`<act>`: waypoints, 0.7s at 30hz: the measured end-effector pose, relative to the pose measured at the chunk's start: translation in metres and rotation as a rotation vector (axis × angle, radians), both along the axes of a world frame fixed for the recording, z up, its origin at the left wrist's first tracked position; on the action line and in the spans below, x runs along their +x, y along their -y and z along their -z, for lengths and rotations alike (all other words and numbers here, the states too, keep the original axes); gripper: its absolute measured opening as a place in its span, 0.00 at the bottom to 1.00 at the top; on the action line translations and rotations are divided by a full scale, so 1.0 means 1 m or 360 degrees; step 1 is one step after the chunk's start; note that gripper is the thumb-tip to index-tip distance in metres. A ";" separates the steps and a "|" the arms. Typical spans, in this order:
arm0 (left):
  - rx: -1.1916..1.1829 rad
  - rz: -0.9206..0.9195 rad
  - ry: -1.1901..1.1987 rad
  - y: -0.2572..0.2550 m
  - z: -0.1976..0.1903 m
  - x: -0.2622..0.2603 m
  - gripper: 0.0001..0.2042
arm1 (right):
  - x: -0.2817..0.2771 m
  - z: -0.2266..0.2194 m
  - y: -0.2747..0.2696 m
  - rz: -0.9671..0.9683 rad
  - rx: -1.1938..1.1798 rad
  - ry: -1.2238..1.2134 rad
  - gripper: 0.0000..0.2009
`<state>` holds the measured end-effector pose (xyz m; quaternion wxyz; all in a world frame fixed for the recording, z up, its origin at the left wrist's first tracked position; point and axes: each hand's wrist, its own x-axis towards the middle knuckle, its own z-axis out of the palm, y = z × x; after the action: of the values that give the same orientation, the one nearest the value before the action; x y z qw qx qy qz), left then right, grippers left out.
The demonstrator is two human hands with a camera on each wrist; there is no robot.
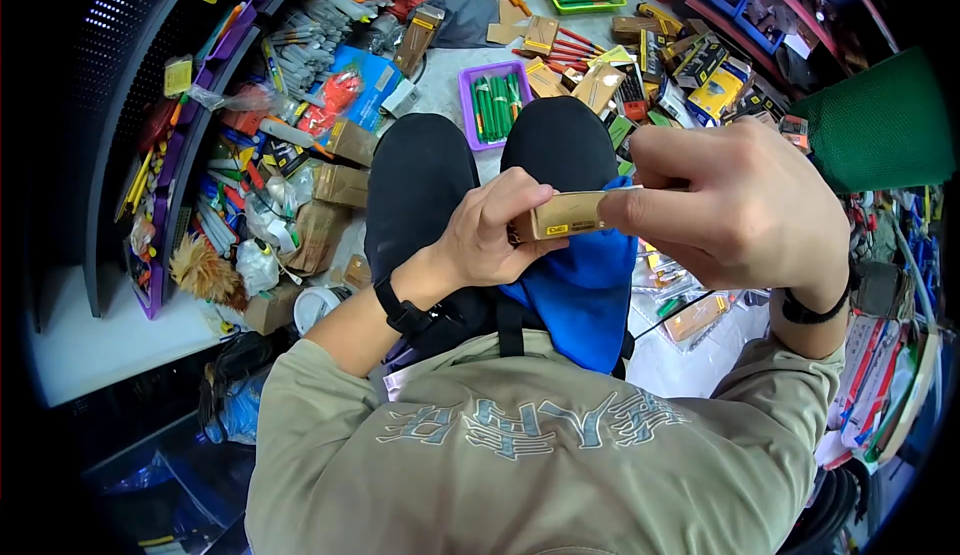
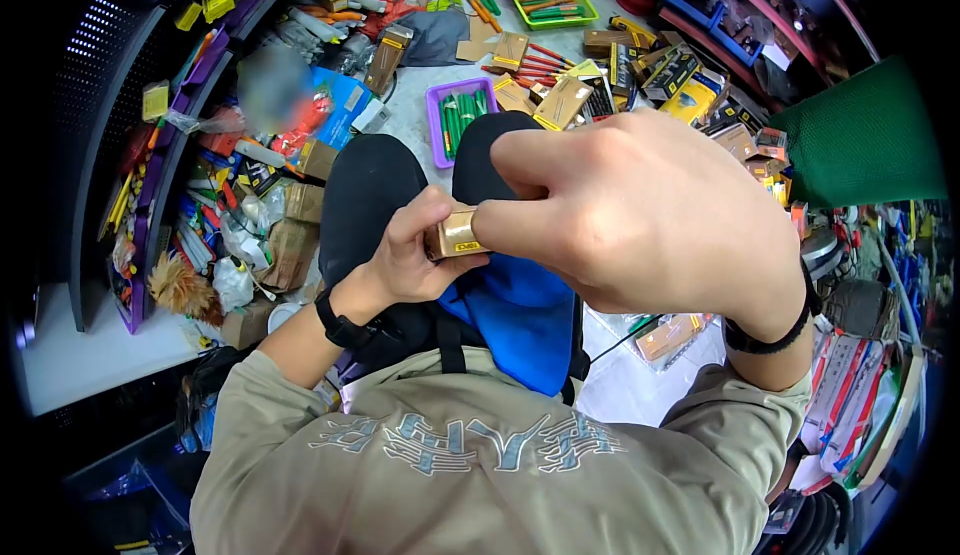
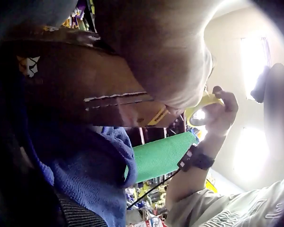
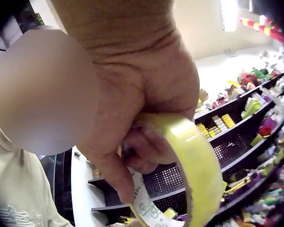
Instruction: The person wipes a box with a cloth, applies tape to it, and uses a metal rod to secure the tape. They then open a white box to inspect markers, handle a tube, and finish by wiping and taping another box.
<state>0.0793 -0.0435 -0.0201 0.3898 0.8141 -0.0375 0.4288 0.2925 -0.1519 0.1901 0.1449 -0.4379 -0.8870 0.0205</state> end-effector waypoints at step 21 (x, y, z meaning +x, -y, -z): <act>-0.0097 -0.0065 0.0062 -0.034 -0.025 -0.073 0.33 | 0.009 0.026 -0.014 -0.0040 -0.0203 -0.0385 0.15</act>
<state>0.0060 -0.0094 0.0050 0.4048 0.7939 -0.0153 0.4535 0.3016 -0.1382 0.1643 0.2224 -0.4295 -0.8653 0.1315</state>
